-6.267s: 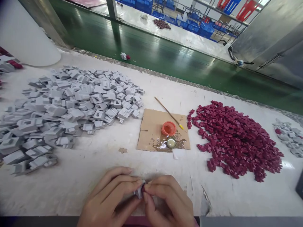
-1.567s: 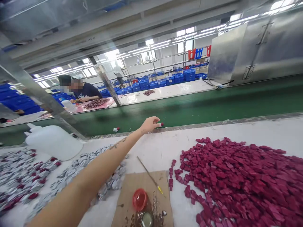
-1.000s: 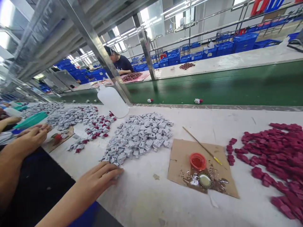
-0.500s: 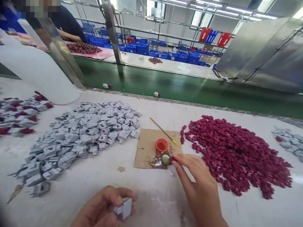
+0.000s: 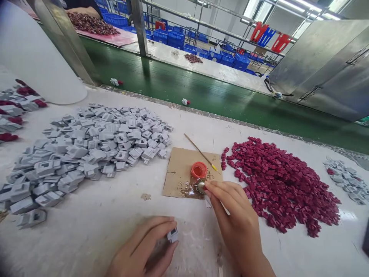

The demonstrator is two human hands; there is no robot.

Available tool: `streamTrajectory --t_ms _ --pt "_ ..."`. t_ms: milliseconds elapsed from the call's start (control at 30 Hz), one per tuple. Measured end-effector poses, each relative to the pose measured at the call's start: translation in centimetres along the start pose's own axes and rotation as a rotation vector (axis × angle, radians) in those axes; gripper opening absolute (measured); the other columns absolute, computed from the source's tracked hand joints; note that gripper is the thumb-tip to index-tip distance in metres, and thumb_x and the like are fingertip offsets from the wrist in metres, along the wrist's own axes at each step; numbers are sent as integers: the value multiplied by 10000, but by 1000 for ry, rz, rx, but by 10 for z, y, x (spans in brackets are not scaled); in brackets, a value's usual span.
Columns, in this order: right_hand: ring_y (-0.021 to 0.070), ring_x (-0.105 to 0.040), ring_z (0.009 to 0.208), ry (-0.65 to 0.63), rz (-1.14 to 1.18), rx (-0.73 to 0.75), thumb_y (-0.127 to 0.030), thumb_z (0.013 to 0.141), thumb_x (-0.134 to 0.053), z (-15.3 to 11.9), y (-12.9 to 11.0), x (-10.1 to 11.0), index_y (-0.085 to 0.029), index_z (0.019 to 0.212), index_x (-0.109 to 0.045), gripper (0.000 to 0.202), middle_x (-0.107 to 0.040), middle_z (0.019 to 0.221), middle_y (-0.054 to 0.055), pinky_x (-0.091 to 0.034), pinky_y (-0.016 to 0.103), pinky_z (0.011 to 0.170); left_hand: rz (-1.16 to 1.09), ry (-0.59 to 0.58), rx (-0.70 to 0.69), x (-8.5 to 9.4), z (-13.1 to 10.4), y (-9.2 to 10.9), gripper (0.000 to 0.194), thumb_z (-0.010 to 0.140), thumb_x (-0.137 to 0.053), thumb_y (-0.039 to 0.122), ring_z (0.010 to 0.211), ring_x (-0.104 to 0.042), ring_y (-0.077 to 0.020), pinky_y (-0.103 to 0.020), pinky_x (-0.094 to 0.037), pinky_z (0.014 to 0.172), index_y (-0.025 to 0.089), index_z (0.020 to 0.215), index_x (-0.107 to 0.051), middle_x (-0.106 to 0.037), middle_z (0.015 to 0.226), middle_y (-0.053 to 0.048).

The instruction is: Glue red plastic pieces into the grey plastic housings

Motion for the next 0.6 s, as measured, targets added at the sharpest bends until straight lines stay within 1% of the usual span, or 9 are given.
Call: streamTrajectory --t_ms 67,133,233,300,367,467,600 --pt "157 -618 957 21 78 -42 -77 875 -598 -9 -7 4 -206 1084 -640 250 -679 1027 30 -503 291 874 30 -4 -18 -1 0 2 293 867 -564 114 915 -696 -149 -197 -558 856 217 1140 -550 -706 1017 -46" --pt "158 -612 974 9 183 -65 -31 862 -581 -21 -18 5 -194 1116 -629 305 -663 1038 41 -513 282 862 31 -6 -24 0 2 4 304 874 -565 107 902 -690 -157 -214 -566 835 198 1162 -532 -715 986 -49" --pt "172 -601 1009 -46 332 -56 10 842 -563 -39 -34 -1 -174 1159 -607 369 -649 1068 61 -542 285 819 21 1 -6 3 6 7 325 877 -566 86 900 -681 -163 -232 -563 827 183 1184 -520 -720 971 -50" --pt "184 -605 1016 -72 387 -54 14 832 -571 -46 -41 -7 -170 1173 -600 388 -653 1078 71 -562 293 788 9 6 22 4 6 8 311 881 -569 89 907 -678 -165 -241 -558 838 188 1172 -528 -719 979 -47" --pt "188 -618 995 -62 417 -66 -1 840 -577 -47 -44 -11 -172 1165 -608 368 -668 1053 74 -577 298 764 -4 0 44 3 6 7 302 882 -577 94 892 -678 -161 -241 -558 833 192 1164 -533 -718 968 -41" --pt "183 -646 940 -54 420 -75 -34 862 -571 -40 -44 -15 -182 1132 -630 314 -691 997 70 -591 289 735 -22 -25 35 3 6 7 320 875 -587 86 871 -682 -158 -236 -565 817 192 1171 -527 -716 955 -38" --pt "188 -667 920 -135 407 -42 -65 881 -563 -32 -47 -18 -181 1080 -661 250 -704 980 83 -605 278 720 -45 -44 32 4 6 7 318 891 -558 88 876 -688 -170 -257 -579 808 207 1182 -512 -719 960 -45"
Point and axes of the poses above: each hand's wrist, its own z-axis towards the middle knuckle, its own x-axis out of the back of the hand, y = z × x, the point moved 5 cm from there along z, towards the middle knuckle
